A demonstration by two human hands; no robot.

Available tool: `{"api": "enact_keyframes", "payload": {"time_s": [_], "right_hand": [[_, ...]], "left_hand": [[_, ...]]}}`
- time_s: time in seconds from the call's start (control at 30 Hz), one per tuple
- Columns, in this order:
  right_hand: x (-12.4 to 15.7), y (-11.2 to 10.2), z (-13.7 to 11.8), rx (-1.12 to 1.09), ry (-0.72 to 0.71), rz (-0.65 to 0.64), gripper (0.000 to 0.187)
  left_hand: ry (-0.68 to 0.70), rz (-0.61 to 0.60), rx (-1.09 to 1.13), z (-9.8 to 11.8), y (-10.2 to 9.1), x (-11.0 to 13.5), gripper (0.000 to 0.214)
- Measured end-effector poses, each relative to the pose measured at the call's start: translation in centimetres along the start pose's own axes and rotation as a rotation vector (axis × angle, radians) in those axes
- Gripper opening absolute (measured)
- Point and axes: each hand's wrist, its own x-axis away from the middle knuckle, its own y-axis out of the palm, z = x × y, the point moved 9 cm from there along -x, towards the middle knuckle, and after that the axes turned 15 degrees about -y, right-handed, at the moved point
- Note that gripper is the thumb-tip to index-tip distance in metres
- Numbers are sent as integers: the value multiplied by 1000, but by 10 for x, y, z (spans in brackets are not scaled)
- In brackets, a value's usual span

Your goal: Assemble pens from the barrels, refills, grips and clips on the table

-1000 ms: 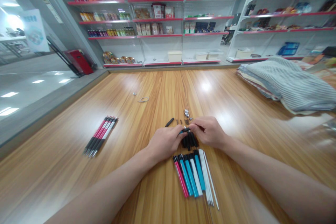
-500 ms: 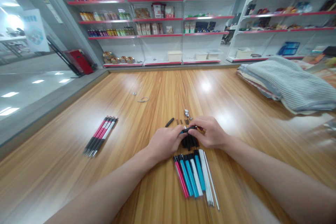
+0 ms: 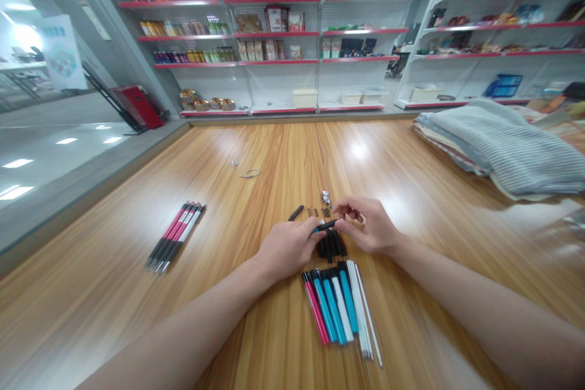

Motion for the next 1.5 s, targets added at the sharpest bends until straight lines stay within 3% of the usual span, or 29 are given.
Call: {"api": "enact_keyframes", "payload": {"time_s": [0.2,0.33,0.5,0.63,0.77,0.93,1.03,1.17,1.27,1.33,1.43,1.5], "right_hand": [[-1,10,-6,55,-76,-76,10],[-2,12,-4,175,-71,-107,24],[-2,17,-9,194,-129,-152,18],[-3,17,-7,257,-115,-156,34],[-3,16,-10,181,-138,-135,18],[-1,17,-7,232,-125,-173,33],[-1,18,-8,167,-138,-171,18],[-2,18,-10,203,-152,-179,22],[-1,19,-7,208,-110,-191,37],[0,13,2,139,-25,-111,39],[7,-5,28,84,189,84,34],[12,-9,43,109,286,121,24]], "left_hand": [[1,0,-19,0,1,0,28],[1,5,-34,0,1,-1,29],[13,17,-56,1,0,0,28],[29,25,-72,3,0,1,27],[31,33,-65,3,-1,0,27],[42,36,-79,3,0,0,26],[55,39,-64,4,0,0,25],[51,46,-71,4,-1,-1,25],[65,38,-64,6,-1,0,25],[63,33,-42,6,-1,0,25],[28,35,13,2,-2,-1,25],[-7,39,81,-1,-4,-1,24]]}}
